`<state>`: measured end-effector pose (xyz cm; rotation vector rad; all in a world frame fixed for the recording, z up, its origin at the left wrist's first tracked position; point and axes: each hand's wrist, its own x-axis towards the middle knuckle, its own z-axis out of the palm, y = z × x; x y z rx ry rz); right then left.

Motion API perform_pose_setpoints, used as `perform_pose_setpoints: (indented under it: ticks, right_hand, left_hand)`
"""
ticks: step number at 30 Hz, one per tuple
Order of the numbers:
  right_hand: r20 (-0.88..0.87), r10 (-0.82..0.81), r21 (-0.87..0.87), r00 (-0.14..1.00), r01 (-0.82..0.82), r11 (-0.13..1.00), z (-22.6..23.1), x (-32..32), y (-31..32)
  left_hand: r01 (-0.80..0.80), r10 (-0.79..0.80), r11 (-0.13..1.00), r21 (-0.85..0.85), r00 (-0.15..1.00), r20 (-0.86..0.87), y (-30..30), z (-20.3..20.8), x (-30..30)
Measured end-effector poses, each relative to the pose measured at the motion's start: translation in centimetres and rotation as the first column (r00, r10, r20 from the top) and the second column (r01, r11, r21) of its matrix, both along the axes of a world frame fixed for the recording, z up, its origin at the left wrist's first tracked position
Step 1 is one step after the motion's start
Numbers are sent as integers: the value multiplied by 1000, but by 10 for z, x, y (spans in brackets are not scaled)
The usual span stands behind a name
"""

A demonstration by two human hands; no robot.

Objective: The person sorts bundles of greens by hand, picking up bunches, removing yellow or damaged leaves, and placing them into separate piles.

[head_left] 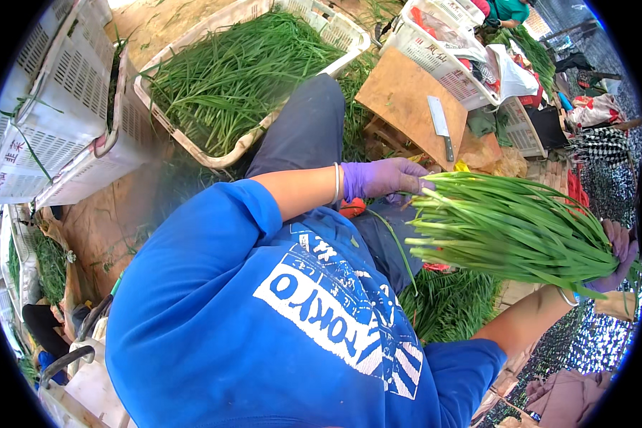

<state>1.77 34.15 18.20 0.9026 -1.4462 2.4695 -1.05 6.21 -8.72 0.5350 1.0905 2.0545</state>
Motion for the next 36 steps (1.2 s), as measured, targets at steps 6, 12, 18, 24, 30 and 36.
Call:
perform_pose_setpoints:
  ticks: [6,12,18,24,30,36]
  right_hand:
    - [-147,-439,109,886,456,883,-10,-3,10]
    - [-56,-232,-95,971,226,969,-17,-6,11]
    - [-83,-369,-92,926,362,928,-21,-11,57]
    - [-126,-530,-21,838,532,847,-33,-11,45]
    - [-113,-461,-44,880,460,887,-41,-13,33]
    - [-25,-255,-241,967,242,940,-53,-18,-1]
  left_hand:
    - [12,-23,997,74,989,143,-6,-3,-5]
    - [101,-102,995,19,993,54,-20,-19,-17]
    - [192,-193,981,-33,981,1,-48,-23,-27]
    - [236,-250,960,-150,964,-85,-47,-16,-29]
    - [80,-82,980,-183,997,-5,-5,-36,-18]
    - [39,-60,983,181,992,110,39,-12,-11]
